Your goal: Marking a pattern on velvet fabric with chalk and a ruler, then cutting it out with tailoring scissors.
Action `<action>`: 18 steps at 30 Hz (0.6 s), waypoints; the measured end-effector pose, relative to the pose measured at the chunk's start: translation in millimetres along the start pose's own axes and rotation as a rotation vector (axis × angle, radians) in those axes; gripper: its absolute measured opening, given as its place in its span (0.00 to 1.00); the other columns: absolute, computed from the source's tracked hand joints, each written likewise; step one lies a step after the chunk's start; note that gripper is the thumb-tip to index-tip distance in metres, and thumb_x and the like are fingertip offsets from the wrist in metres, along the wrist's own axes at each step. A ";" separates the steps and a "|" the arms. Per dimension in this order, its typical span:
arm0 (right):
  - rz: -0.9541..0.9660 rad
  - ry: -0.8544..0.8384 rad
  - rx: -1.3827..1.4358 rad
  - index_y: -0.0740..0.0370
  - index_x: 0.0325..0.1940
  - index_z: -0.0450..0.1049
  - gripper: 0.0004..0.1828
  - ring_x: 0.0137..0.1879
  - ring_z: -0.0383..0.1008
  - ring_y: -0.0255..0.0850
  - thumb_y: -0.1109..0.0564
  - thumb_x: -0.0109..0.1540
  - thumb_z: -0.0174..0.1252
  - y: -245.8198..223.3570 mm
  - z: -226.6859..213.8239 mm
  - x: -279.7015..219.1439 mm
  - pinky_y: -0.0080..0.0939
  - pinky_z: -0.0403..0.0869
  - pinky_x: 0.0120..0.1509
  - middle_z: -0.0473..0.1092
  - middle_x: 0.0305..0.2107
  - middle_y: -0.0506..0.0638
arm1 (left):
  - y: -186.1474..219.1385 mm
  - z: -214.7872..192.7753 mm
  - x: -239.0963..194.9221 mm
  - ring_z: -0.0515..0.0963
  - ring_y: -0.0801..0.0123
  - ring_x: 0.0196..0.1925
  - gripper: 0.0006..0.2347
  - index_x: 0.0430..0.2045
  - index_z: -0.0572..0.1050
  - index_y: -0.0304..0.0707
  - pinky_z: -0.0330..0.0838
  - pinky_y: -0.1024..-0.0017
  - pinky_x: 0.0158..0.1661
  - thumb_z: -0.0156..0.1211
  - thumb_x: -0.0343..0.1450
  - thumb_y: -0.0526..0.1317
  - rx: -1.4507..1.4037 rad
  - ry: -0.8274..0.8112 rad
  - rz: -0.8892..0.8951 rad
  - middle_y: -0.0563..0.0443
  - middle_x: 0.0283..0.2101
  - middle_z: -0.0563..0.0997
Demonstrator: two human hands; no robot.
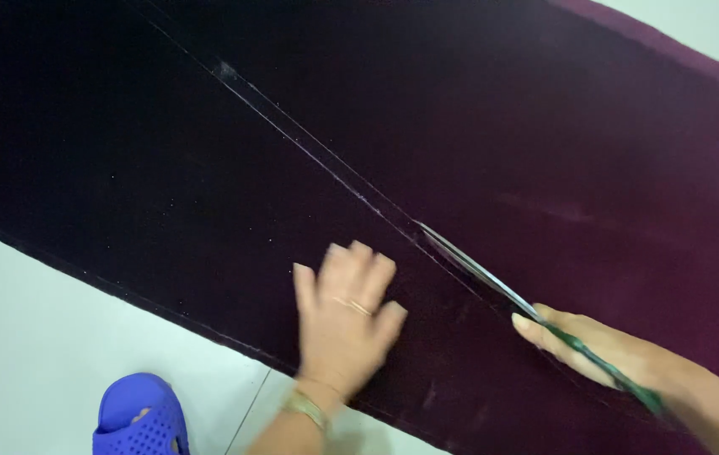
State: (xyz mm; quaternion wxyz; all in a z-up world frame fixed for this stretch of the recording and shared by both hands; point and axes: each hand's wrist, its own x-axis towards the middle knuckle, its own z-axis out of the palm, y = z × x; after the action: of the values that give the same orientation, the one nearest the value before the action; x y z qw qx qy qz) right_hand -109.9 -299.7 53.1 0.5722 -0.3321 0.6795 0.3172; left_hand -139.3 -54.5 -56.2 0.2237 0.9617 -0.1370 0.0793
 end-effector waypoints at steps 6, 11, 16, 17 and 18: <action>-0.814 -0.155 -1.554 0.52 0.27 0.62 0.20 0.29 0.56 0.31 0.38 0.66 0.44 -20.5 -20.3 70.9 0.32 0.67 0.36 0.56 0.22 0.40 | -100.8 -6.1 30.8 0.45 0.46 0.72 0.29 0.64 0.59 0.53 0.37 0.33 0.61 0.42 0.69 0.61 0.236 -0.092 -0.177 0.44 0.70 0.52; -0.836 -0.149 -1.515 0.52 0.24 0.58 0.22 0.23 0.52 0.31 0.39 0.67 0.46 -18.0 -19.5 80.9 0.33 0.61 0.28 0.53 0.18 0.41 | -120.6 -5.2 35.7 0.43 0.47 0.72 0.30 0.65 0.56 0.56 0.35 0.34 0.61 0.39 0.69 0.63 0.294 -0.163 -0.167 0.46 0.71 0.50; -0.803 -0.049 -1.525 0.53 0.23 0.60 0.23 0.24 0.54 0.31 0.38 0.66 0.49 -16.0 -20.4 87.3 0.32 0.64 0.28 0.55 0.18 0.41 | -116.7 -6.0 33.9 0.48 0.47 0.72 0.29 0.64 0.59 0.56 0.40 0.34 0.61 0.41 0.68 0.63 0.342 -0.111 -0.136 0.45 0.70 0.54; -0.776 -0.013 -1.481 0.54 0.23 0.64 0.23 0.25 0.57 0.32 0.38 0.64 0.51 -15.8 -19.9 87.1 0.34 0.65 0.30 0.57 0.19 0.41 | -115.9 -8.0 35.0 0.49 0.48 0.72 0.29 0.63 0.60 0.56 0.42 0.34 0.61 0.41 0.68 0.63 0.342 -0.111 -0.138 0.45 0.70 0.55; -0.749 0.022 -1.437 0.55 0.23 0.68 0.23 0.26 0.59 0.33 0.37 0.63 0.53 -16.1 -19.1 86.3 0.35 0.66 0.31 0.58 0.19 0.42 | -115.1 -10.4 36.7 0.50 0.48 0.72 0.29 0.63 0.60 0.56 0.43 0.35 0.61 0.40 0.68 0.63 0.343 -0.111 -0.141 0.45 0.69 0.56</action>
State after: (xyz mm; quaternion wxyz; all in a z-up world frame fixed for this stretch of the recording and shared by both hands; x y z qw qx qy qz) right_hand -118.3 -332.1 -30.2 0.2805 -0.8271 0.1591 0.4604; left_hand -70.9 41.1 -86.2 0.0535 0.9958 -0.0660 0.0325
